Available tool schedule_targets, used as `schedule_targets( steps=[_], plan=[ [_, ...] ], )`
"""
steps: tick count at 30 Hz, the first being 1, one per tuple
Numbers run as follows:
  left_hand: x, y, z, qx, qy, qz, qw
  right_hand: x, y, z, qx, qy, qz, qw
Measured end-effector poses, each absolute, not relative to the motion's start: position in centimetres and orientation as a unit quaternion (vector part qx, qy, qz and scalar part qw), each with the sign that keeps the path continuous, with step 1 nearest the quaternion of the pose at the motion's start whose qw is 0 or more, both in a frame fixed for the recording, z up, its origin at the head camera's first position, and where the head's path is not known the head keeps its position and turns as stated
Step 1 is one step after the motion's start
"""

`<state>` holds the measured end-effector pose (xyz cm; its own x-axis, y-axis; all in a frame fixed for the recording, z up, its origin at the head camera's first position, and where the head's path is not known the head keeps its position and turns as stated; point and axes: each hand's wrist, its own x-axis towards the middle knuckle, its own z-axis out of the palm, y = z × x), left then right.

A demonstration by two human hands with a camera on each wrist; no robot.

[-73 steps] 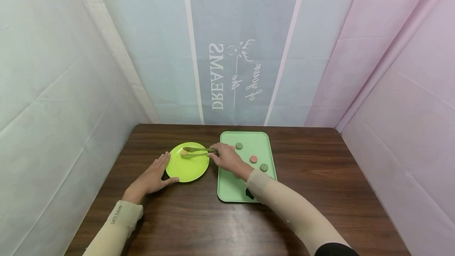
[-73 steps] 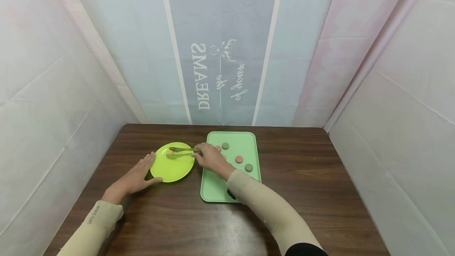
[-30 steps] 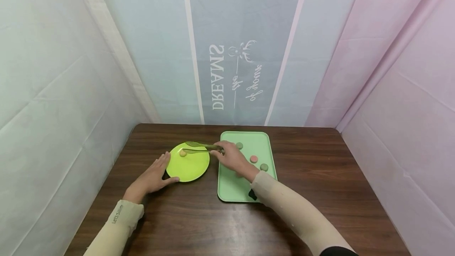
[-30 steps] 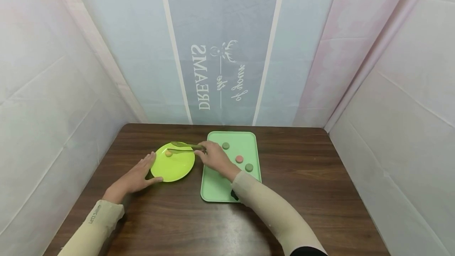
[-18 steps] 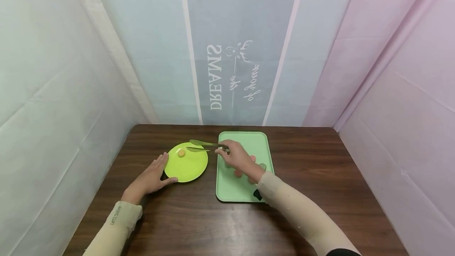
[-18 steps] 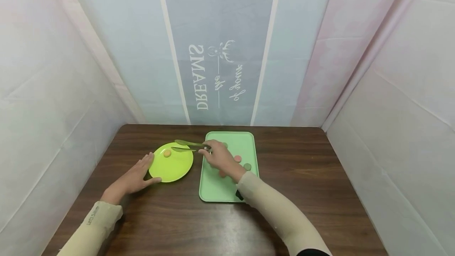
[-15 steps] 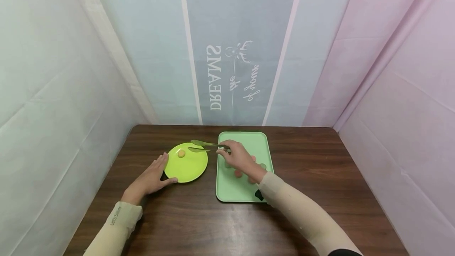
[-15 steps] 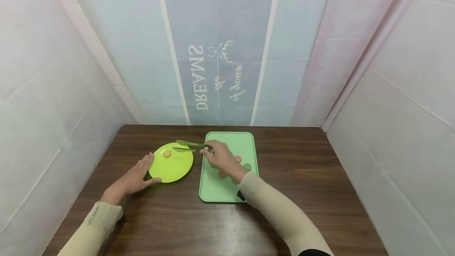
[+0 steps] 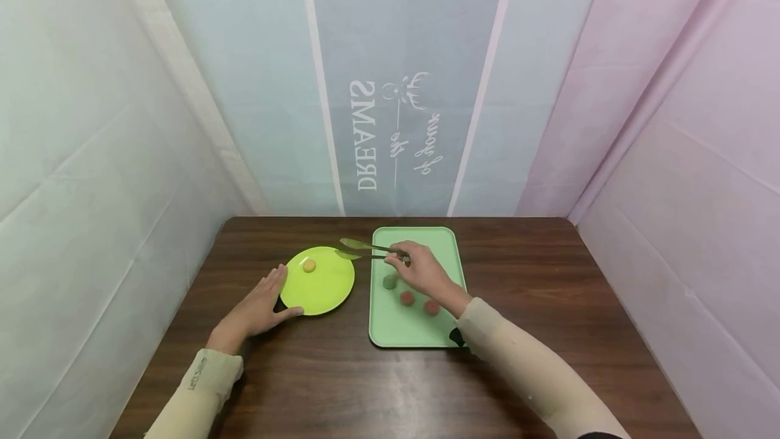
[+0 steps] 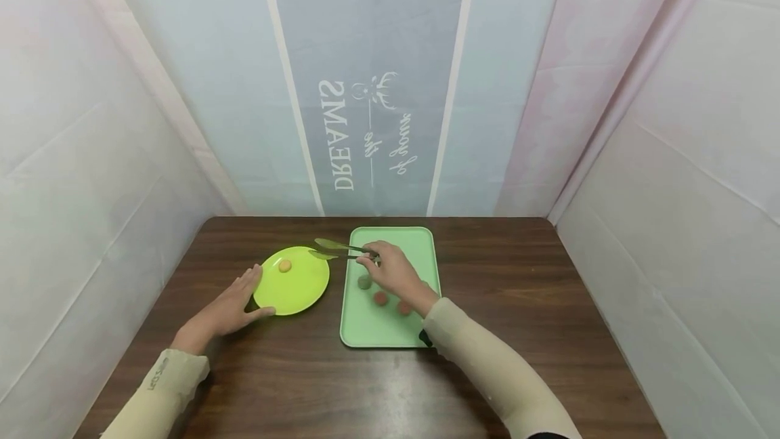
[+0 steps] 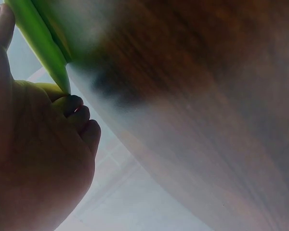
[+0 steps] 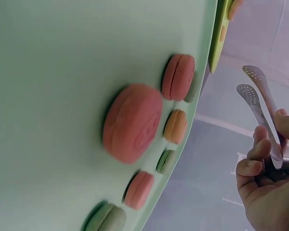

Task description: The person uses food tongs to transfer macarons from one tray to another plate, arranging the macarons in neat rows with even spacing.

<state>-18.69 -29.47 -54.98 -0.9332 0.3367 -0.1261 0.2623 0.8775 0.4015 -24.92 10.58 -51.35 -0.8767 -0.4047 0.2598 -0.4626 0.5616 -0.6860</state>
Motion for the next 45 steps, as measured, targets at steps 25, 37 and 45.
schedule_targets(
  steps=[25, 37, 45],
  plan=[
    [-18.5, -29.3, -55.0, 0.155, 0.964, 0.197, 0.092, -24.1, 15.3, -51.2, 0.211, -0.901, 0.373, 0.06],
    [-18.5, -29.4, -55.0, 0.152, 0.964, 0.196, 0.097, -23.9, 17.1, -51.8, 0.202, -0.901, 0.375, 0.085],
    [-18.7, -29.5, -55.1, 0.156, 0.964, 0.196, 0.095, -23.8, 18.1, -52.1, 0.194, -0.904, 0.373, 0.075]
  ],
)
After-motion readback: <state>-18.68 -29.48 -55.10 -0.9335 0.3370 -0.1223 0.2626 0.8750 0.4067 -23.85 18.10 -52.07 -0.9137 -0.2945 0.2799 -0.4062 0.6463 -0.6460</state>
